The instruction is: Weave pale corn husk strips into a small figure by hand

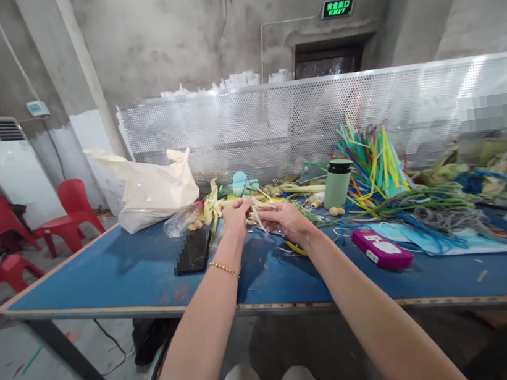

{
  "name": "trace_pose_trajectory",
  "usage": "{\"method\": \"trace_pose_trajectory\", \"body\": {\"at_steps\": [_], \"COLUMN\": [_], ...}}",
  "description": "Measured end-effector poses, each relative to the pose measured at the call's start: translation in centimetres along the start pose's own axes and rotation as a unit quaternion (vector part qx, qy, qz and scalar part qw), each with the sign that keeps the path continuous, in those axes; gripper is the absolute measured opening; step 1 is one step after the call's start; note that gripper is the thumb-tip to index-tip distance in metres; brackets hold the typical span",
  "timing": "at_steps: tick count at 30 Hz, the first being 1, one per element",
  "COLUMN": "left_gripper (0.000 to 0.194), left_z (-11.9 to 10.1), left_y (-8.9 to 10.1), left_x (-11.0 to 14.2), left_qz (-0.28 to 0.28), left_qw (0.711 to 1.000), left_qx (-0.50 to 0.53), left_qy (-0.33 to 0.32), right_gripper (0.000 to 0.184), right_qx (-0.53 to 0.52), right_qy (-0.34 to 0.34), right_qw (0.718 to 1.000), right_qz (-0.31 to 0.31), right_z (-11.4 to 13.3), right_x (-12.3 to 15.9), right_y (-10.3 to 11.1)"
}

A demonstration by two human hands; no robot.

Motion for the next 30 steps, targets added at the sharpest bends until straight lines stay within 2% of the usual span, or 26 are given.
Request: {"method": "trace_pose_trajectory", "body": {"at_steps": [6,8,9,10,12,14,18,21,23,25,27,30], "left_gripper": [0.034,0.032,0.031,0.03,0.028,0.026,0.022,0.021,0.022,0.022,0.023,0.026], "left_z": [-0.2,-0.1,0.0,0.1,0.3,0.4,0.0,-0.4,-0.5,-0.5,-0.5,-0.4], "left_y": [0.5,0.7,0.8,0.8,0.7,0.6,0.4,0.2,-0.1,-0.4,-0.7,-0.9], "left_x": [-0.1,-0.2,-0.2,-0.2,-0.2,-0.1,0.3,0.7,0.9,1.1,1.2,1.2], "left_qz": [-0.031,-0.041,-0.043,-0.044,-0.046,-0.048,-0.048,-0.042,-0.03,-0.016,-0.003,0.024], "left_qw": [0.999,0.999,0.999,0.999,0.998,0.997,0.998,0.999,0.999,1.0,1.0,0.998], "left_qx": [0.011,0.012,0.014,0.018,0.026,0.032,0.012,-0.007,-0.007,-0.01,-0.023,-0.055], "left_qy": [-0.001,0.006,0.014,0.023,0.044,0.057,0.046,0.024,0.018,0.016,0.018,0.024], "right_gripper": [0.041,0.045,0.045,0.043,0.034,0.031,0.036,0.034,0.024,0.017,0.015,0.017], "right_qx": [0.045,0.112,0.163,0.222,0.337,0.426,0.559,0.614,0.62,0.601,0.555,0.434], "right_qy": [0.067,0.118,0.165,0.223,0.347,0.422,0.466,0.474,0.478,0.475,0.464,0.419], "right_qw": [0.996,0.984,0.968,0.942,0.857,0.779,0.673,0.623,0.615,0.634,0.68,0.784], "right_qz": [-0.039,-0.066,-0.091,-0.118,-0.18,-0.184,-0.132,-0.099,-0.094,-0.101,-0.116,-0.146], "right_z": [0.5,1.0,1.5,2.1,3.3,3.9,3.9,3.7,3.5,3.4,3.2,2.8], "right_x": [0.0,0.0,0.1,0.3,1.1,1.6,2.2,2.6,2.7,2.6,2.2,1.1], "right_y": [-0.2,0.2,0.5,0.8,1.3,1.2,0.0,-1.3,-1.8,-1.8,-1.4,-0.2]}}
Point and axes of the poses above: each hand's wrist, its own x-axis away from the middle knuckle, its own y-axis out of the back of the hand, z = x × y, the point moved 5 cm from there along -x, towards the middle knuckle
